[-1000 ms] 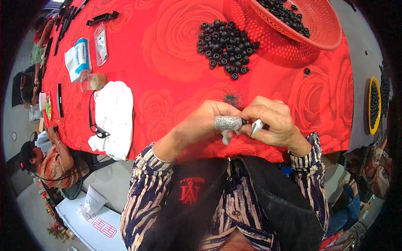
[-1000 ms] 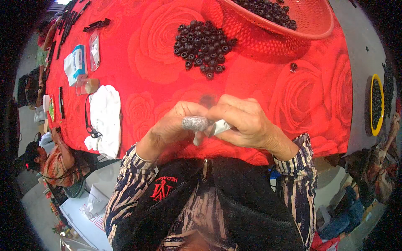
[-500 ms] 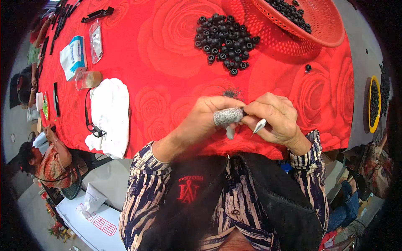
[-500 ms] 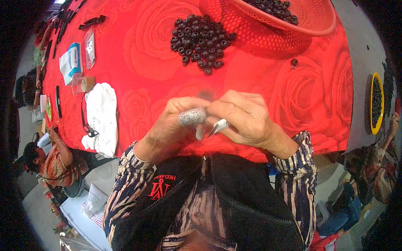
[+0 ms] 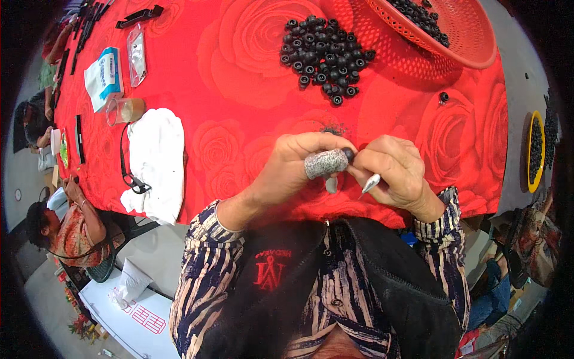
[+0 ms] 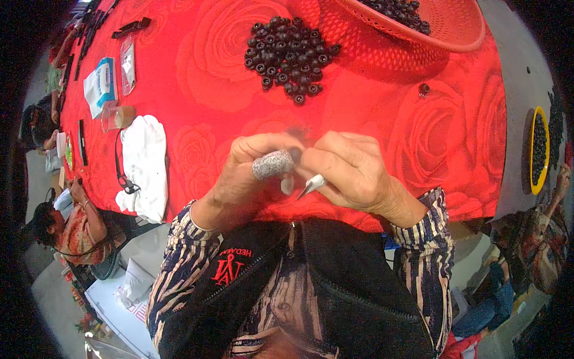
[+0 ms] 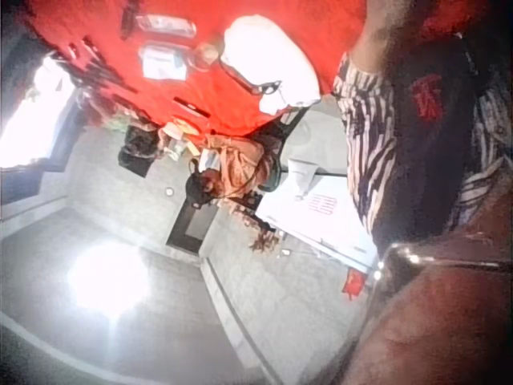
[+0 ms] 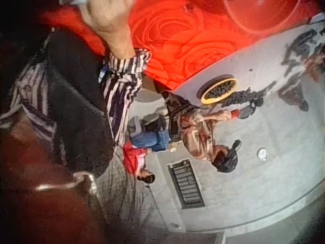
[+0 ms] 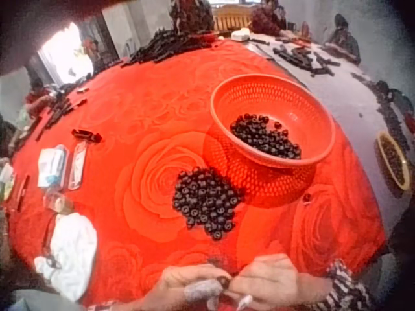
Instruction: The person assembles small black plastic components by hand at a table.
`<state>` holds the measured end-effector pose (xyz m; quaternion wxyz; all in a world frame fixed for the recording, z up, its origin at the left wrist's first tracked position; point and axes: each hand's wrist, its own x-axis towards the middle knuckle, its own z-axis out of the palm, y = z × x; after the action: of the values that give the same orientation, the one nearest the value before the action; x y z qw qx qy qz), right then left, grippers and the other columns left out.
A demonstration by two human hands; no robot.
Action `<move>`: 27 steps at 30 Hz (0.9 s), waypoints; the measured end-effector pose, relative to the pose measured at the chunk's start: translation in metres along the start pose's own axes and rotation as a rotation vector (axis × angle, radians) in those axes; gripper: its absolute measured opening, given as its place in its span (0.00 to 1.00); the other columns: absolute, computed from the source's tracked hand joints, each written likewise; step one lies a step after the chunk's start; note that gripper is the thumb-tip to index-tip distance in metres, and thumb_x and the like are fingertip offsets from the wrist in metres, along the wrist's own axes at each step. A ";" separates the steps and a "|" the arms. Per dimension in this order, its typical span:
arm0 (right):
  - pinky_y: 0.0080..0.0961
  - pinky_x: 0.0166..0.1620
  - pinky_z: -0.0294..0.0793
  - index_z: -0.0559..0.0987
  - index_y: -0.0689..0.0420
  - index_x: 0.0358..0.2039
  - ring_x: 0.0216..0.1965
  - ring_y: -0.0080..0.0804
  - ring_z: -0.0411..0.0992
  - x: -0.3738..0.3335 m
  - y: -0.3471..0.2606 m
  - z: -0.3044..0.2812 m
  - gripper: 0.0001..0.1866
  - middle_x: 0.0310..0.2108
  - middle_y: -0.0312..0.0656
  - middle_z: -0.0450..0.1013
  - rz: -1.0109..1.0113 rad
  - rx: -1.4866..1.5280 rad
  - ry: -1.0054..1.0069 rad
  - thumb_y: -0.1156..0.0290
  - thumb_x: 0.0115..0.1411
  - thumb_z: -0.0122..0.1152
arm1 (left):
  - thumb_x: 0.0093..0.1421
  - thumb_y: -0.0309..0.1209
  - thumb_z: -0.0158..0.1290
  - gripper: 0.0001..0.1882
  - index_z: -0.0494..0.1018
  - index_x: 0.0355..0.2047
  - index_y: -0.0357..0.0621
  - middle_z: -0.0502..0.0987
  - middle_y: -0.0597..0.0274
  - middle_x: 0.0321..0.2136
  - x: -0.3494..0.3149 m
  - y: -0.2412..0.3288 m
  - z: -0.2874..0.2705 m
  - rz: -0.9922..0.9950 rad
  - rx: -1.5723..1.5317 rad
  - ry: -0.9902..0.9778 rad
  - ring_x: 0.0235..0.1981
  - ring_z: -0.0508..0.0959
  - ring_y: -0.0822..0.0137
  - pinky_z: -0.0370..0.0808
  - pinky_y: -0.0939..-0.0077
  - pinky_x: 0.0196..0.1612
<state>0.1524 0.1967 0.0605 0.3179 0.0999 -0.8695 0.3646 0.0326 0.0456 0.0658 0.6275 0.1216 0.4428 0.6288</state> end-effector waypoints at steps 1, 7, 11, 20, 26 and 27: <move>0.24 0.18 0.64 0.73 0.63 0.30 0.17 0.31 0.66 0.002 -0.002 0.000 0.14 0.20 0.39 0.66 -0.002 0.003 0.001 0.77 0.41 0.65 | 0.57 0.25 0.50 0.10 0.73 0.39 0.36 0.75 0.63 0.27 0.000 -0.001 0.000 0.033 0.030 0.008 0.23 0.74 0.77 0.69 0.84 0.25; 0.18 0.25 0.61 0.70 0.65 0.37 0.23 0.24 0.64 0.003 0.000 -0.013 0.11 0.26 0.42 0.67 0.457 0.352 -0.102 0.74 0.54 0.52 | 0.57 0.24 0.50 0.10 0.72 0.39 0.36 0.73 0.64 0.30 0.001 0.000 -0.003 0.144 0.200 0.020 0.24 0.74 0.76 0.70 0.85 0.26; 0.19 0.25 0.63 0.70 0.66 0.37 0.24 0.25 0.66 0.004 0.000 -0.009 0.10 0.26 0.42 0.68 0.466 0.339 -0.157 0.75 0.55 0.52 | 0.57 0.25 0.50 0.11 0.72 0.40 0.35 0.72 0.62 0.33 0.001 0.002 -0.003 0.216 0.250 -0.017 0.26 0.73 0.76 0.71 0.85 0.27; 0.24 0.24 0.67 0.72 0.63 0.34 0.22 0.32 0.70 0.004 0.001 -0.011 0.08 0.23 0.44 0.70 0.611 0.400 -0.195 0.76 0.53 0.54 | 0.58 0.25 0.49 0.11 0.71 0.40 0.35 0.71 0.62 0.31 0.004 -0.001 -0.004 0.193 0.212 -0.020 0.26 0.73 0.76 0.72 0.84 0.27; 0.24 0.23 0.66 0.72 0.64 0.33 0.20 0.30 0.69 0.003 0.004 -0.013 0.08 0.22 0.44 0.69 0.580 0.378 -0.218 0.75 0.51 0.55 | 0.58 0.26 0.49 0.11 0.72 0.40 0.36 0.71 0.63 0.30 0.003 -0.001 -0.005 0.180 0.219 -0.033 0.25 0.73 0.76 0.72 0.84 0.27; 0.24 0.23 0.66 0.72 0.64 0.33 0.20 0.30 0.69 0.004 0.005 -0.013 0.08 0.21 0.44 0.69 0.562 0.374 -0.224 0.75 0.51 0.55 | 0.58 0.26 0.49 0.11 0.72 0.40 0.36 0.71 0.63 0.30 0.003 -0.001 -0.004 0.179 0.219 -0.033 0.25 0.73 0.76 0.72 0.84 0.27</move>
<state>0.1540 0.2097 0.0673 0.0841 -0.0474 -0.8108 0.5773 0.0298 0.0465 0.0619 0.5590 0.2387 0.4857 0.6282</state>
